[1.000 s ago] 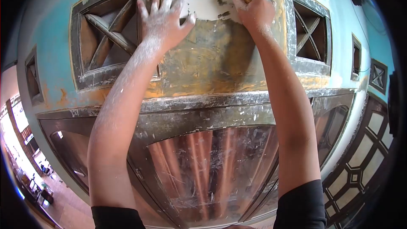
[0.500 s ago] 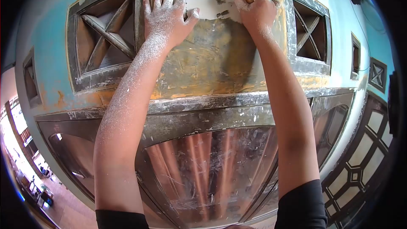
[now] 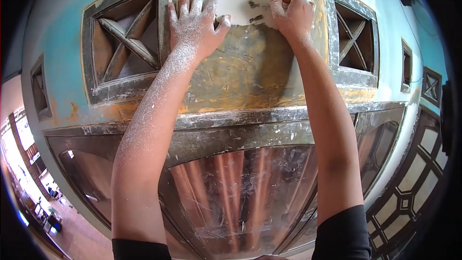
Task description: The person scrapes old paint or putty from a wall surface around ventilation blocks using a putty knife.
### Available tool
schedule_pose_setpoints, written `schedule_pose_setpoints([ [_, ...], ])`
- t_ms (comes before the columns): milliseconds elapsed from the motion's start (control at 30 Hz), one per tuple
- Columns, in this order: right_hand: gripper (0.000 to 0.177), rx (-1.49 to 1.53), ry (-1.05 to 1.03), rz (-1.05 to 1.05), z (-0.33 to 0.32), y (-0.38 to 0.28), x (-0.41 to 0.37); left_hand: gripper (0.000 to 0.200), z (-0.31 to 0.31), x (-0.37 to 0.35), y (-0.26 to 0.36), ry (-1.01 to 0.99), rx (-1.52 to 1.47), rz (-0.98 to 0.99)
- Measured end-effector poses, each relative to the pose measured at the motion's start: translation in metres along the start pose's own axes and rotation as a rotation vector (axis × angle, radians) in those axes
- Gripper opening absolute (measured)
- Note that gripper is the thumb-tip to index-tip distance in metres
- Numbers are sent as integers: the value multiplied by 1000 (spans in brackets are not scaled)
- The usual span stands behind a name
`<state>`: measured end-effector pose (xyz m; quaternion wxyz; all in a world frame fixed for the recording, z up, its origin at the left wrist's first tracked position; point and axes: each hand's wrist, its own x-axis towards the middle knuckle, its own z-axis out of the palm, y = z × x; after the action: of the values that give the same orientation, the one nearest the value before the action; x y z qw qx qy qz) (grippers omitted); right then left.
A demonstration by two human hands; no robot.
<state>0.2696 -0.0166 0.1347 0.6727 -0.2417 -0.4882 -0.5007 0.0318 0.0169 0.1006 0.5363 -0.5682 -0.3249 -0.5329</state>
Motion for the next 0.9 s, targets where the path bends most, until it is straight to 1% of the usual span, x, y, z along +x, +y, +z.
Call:
schedule_pose_setpoints([
  [33, 38, 3, -1, 3, -1, -1, -1, 69, 0, 0, 0, -3, 3, 1],
  [100, 33, 134, -11, 150, -5, -1, -4, 69, 0, -1, 0, -19, 5, -8],
  [133, 33, 136, -13, 151, -3, 2, -5, 69, 0, -1, 0, -21, 6, -9],
  [200, 31, 145, 152, 61, -1, 5, -7, 69, 0, -1, 1, -10, 12, -8],
  [233, 31, 144, 152, 60, -2, 4, -6, 69, 0, 0, 2, -9, 11, -9],
  [300, 31, 112, 45, 115, -4, 1, -5, 68, -1, 0, 4, -18, 16, -25],
  [333, 31, 113, 46, 114, -3, -1, -3, 68, 0, 0, 3, -17, 17, -25],
  [400, 34, -7, -31, 114, -2, -2, -1, 68, 1, 0, 2, 0, 8, -17],
  [533, 35, 31, -15, 120, -5, 3, -8, 68, 1, -2, 2, 5, 3, -12],
  [633, 35, 12, -29, 91, 1, 2, -2, 68, 0, -1, 1, 11, -1, -14],
  [700, 37, -15, 1, 53, 2, 3, -3, 68, 0, -1, 2, 1, 15, -14],
  [733, 37, -19, -3, 53, -1, 5, -5, 68, 0, -2, 3, -2, 11, -15],
  [800, 38, 6, -37, 130, -6, 5, -7, 68, -1, -2, 3, -9, 5, -23],
  [900, 37, 17, 0, 120, 1, -5, -1, 68, -2, 0, 3, -15, -9, -28],
])
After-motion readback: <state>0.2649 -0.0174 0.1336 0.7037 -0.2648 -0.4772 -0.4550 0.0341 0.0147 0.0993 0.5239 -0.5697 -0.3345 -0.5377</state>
